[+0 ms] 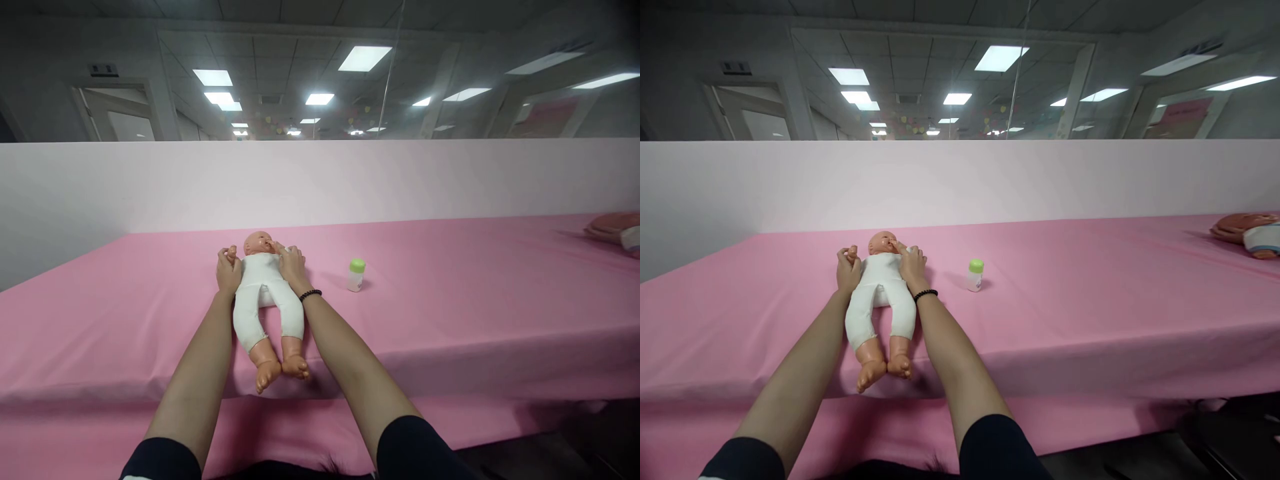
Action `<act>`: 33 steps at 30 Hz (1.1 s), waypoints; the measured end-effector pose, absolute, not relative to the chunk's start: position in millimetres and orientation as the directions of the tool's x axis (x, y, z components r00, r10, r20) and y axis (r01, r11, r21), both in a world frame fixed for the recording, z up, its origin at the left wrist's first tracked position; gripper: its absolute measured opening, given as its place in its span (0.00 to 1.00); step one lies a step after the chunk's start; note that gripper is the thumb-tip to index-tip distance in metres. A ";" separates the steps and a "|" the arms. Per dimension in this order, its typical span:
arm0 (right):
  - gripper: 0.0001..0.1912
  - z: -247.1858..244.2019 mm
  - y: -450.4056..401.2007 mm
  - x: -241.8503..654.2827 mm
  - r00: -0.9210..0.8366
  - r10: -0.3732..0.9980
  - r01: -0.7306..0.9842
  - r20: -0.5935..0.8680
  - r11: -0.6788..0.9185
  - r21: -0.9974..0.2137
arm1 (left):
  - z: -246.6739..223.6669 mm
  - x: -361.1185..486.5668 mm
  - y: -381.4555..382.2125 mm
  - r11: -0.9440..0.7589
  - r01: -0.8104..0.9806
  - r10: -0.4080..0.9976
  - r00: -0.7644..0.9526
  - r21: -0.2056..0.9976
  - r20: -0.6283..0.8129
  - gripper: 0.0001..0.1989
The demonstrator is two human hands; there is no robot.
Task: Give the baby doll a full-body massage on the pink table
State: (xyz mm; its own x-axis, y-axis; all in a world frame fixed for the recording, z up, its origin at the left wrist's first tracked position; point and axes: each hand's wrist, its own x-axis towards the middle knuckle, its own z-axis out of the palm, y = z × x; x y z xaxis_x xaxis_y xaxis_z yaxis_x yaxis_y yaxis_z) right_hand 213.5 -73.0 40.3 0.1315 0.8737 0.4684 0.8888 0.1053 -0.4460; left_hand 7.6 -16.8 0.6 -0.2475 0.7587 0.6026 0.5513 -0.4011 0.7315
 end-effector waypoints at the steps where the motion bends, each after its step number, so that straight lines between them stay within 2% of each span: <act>1: 0.28 39.6 -71.6 213.4 0.129 0.872 0.891 0.473 0.108 -0.442 | 0.4 7.6 -16.7 -0.402 0.551 0.758 -0.247 0.732 0.603 0.22; 11: 0.30 39.8 -68.1 209.0 0.071 0.891 0.956 0.449 0.067 -0.285 | 0.1 9.9 -17.4 -0.414 0.531 0.762 -0.242 0.739 0.601 0.22; 16: 0.29 41.0 -68.4 208.3 0.049 0.886 0.963 0.461 0.080 -0.256 | 0.1 9.4 -17.7 -0.413 0.529 0.764 -0.242 0.742 0.598 0.21; 26: 0.33 42.6 -72.8 214.9 0.055 0.887 0.946 0.458 0.100 -0.309 | -1.0 8.5 -15.2 -0.409 0.537 0.764 -0.241 0.738 0.599 0.22; 33: 0.34 41.1 -69.7 219.3 0.099 0.902 0.911 0.421 0.088 -0.403 | -0.1 8.1 -15.2 -0.400 0.578 0.758 -0.228 0.711 0.612 0.13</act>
State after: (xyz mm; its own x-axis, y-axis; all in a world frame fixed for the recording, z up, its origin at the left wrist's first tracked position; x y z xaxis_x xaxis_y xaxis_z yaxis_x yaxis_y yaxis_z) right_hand 219.3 -69.7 41.1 0.0994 0.9017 0.4208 0.9110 0.0876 -0.4030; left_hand 8.1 -15.2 -0.1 -0.2279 0.7576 0.6116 0.5778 -0.4004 0.7112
